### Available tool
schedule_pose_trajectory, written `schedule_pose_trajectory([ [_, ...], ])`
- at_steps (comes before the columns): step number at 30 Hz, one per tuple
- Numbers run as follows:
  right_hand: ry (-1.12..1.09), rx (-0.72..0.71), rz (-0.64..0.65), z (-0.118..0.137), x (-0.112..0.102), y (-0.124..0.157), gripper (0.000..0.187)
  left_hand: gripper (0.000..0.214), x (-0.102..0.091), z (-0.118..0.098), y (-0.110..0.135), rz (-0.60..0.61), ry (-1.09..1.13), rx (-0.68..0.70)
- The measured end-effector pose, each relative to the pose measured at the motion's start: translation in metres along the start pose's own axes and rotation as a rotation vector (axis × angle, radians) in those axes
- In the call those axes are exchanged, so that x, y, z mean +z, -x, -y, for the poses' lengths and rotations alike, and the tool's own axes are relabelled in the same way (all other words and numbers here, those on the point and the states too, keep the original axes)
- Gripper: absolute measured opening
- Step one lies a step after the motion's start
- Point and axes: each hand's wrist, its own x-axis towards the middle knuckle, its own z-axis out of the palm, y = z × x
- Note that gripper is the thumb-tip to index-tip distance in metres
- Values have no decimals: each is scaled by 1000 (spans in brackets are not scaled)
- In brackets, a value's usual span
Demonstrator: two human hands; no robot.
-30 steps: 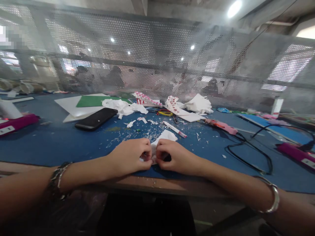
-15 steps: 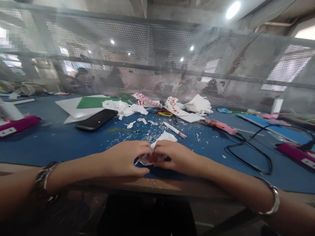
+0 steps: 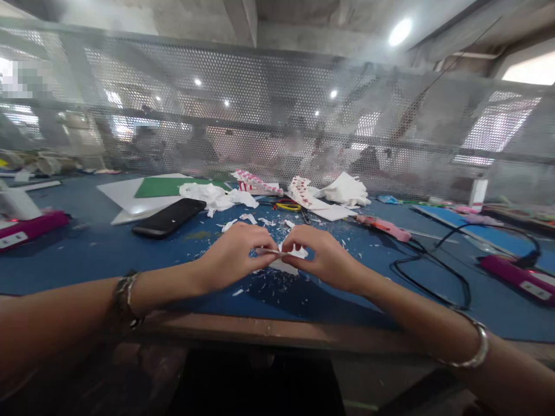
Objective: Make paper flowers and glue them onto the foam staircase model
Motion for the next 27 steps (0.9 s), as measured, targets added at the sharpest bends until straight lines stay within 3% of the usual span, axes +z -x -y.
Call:
schedule_pose_trajectory([
  [4,304,-252,4,8,1,14,20,22,7,-9,6,-150,-401,426],
  [6,363,-294,66,14,5,25,23,23,12,-15,13,-112,-431,522],
  [7,348,-290,89,17,7,30,23,21,15,-19,16,-35,-391,524],
  [9,268,-214,135,21,10,39,19,21,19,-23,20,9,-292,473],
  [12,111,-57,198,24,12,46,8,9,19,-25,22,181,-103,320],
  [15,52,33,215,25,14,47,9,7,15,-22,22,277,77,169],
  [21,-32,99,149,25,21,44,15,18,15,-17,27,284,184,55],
  [27,-89,233,169,28,23,39,9,23,17,-16,22,281,235,-97],
])
